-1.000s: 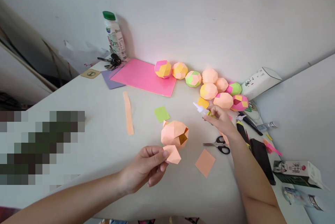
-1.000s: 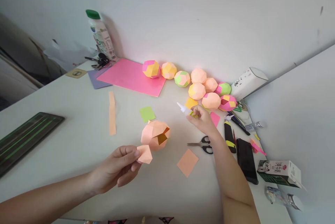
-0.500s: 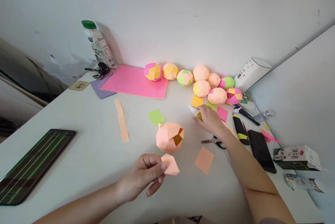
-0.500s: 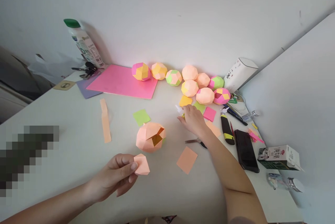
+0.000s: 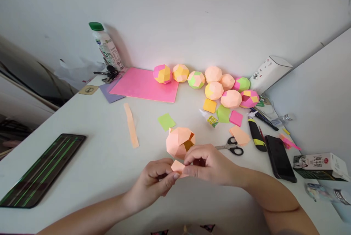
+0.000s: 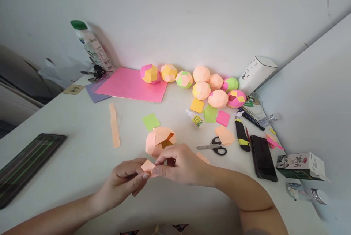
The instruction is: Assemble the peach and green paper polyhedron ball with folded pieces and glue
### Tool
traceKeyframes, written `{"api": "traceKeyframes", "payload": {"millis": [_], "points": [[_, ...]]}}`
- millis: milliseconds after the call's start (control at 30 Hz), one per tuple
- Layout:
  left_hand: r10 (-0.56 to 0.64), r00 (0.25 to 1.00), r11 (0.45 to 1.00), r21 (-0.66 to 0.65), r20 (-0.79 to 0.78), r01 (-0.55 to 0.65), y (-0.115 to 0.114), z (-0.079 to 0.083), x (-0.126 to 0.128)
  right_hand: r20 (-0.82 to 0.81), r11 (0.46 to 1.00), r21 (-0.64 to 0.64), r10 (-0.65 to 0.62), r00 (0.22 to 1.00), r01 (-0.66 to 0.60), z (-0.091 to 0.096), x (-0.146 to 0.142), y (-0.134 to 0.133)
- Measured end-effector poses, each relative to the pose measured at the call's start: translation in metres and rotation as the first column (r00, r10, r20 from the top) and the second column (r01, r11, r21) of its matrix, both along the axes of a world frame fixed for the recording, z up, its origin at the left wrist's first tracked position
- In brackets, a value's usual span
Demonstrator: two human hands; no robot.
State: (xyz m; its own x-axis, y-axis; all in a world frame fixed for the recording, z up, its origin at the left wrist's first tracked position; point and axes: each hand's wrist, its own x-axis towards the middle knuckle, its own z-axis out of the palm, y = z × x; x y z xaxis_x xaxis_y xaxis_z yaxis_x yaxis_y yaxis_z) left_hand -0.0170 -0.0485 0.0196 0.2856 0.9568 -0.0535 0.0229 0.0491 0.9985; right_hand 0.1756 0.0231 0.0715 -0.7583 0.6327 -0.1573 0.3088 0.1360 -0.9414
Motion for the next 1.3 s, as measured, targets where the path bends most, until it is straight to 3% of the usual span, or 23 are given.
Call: {"api": "traceKeyframes", "payload": {"millis": [233, 400, 467, 533, 600, 667, 800, 900, 1100, 1300], "points": [[0.009, 1.000, 0.997, 0.076, -0.025, -0.007, 0.002, 0.001, -0.001, -0.009, 0.970, -0.230, -0.083, 0.997, 0.079, -0.007, -0.003, 0.004], [0.079, 0.997, 0.971, 0.229, -0.007, -0.076, 0.000, 0.001, -0.003, -0.028, 0.970, -0.202, -0.147, 0.989, 0.138, 0.002, 0.004, 0.015], [0.178, 0.983, 0.925, 0.347, -0.033, -0.156, 0.001, 0.000, -0.005, -0.054, 0.978, -0.117, -0.177, 0.983, 0.170, 0.005, 0.008, 0.023], [0.277, 0.959, 0.846, 0.487, -0.056, -0.216, 0.003, -0.004, -0.007, -0.072, 0.977, -0.041, -0.214, 0.974, 0.212, 0.005, 0.012, 0.030], [0.362, 0.928, 0.756, 0.612, -0.093, -0.234, 0.007, -0.009, -0.010, -0.072, 0.971, -0.032, -0.239, 0.968, 0.237, 0.003, 0.014, 0.037], [0.432, 0.885, 0.708, 0.674, -0.174, -0.212, 0.012, -0.015, -0.011, -0.047, 0.971, -0.071, -0.233, 0.971, 0.230, 0.000, 0.015, 0.041], [0.332, 0.860, 0.784, 0.621, -0.387, -0.023, 0.022, -0.030, -0.011, 0.006, 0.964, -0.129, -0.236, 0.972, 0.234, -0.005, 0.014, 0.047], [0.252, 0.853, 0.847, 0.530, -0.457, 0.034, 0.028, -0.042, -0.009, 0.036, 0.963, -0.128, -0.234, 0.972, 0.237, -0.008, 0.014, 0.049], [0.256, 0.872, 0.860, 0.511, -0.416, -0.009, 0.039, -0.057, -0.003, 0.002, 0.962, -0.129, -0.242, 0.970, 0.240, -0.018, 0.007, 0.054], [0.265, 0.909, 0.858, 0.509, -0.321, -0.070, 0.043, -0.053, -0.001, -0.039, 0.962, -0.168, -0.222, 0.974, 0.213, -0.022, 0.001, 0.055]]}}
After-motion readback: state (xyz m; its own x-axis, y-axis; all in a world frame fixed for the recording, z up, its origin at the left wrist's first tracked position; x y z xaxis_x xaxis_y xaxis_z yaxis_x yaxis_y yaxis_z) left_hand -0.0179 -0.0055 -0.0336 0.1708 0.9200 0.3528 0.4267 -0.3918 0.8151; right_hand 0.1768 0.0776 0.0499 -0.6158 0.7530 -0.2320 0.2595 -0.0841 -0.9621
